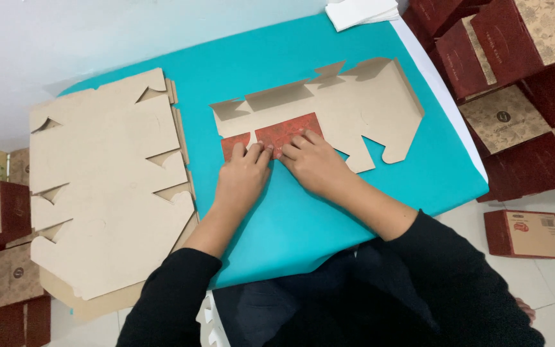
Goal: Assembling a decorative cardboard box by folding pre-scored lines and tucking flaps into place.
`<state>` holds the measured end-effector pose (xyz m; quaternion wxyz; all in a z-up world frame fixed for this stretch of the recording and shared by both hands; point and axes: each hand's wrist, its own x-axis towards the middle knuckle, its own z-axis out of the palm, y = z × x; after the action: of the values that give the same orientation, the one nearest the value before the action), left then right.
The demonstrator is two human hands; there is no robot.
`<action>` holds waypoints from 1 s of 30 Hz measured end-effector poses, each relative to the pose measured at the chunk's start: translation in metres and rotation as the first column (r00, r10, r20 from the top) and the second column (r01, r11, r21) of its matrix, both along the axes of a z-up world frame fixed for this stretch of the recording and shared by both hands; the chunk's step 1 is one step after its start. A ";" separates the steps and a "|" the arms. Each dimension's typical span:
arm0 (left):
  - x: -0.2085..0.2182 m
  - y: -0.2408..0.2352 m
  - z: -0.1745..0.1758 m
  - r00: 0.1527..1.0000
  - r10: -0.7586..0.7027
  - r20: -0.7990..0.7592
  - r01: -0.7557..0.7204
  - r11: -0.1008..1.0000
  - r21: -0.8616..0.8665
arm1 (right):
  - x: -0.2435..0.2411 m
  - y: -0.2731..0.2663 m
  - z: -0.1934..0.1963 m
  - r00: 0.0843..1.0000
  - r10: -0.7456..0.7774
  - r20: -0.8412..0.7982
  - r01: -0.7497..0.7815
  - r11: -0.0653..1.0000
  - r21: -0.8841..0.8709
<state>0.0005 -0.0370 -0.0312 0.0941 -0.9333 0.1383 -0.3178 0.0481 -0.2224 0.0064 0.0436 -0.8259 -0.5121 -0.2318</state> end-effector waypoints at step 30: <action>0.054 -0.067 0.006 0.967 -0.211 -0.143 0.193 0.972 -0.132 | 0.037 -0.145 -0.011 0.791 -0.168 -0.588 0.386 0.883 0.268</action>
<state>0.0543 -0.1036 -0.0252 -0.0047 -0.9402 0.2209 -0.2591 0.0850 -0.3675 -0.0050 0.3102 -0.9002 -0.2945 -0.0823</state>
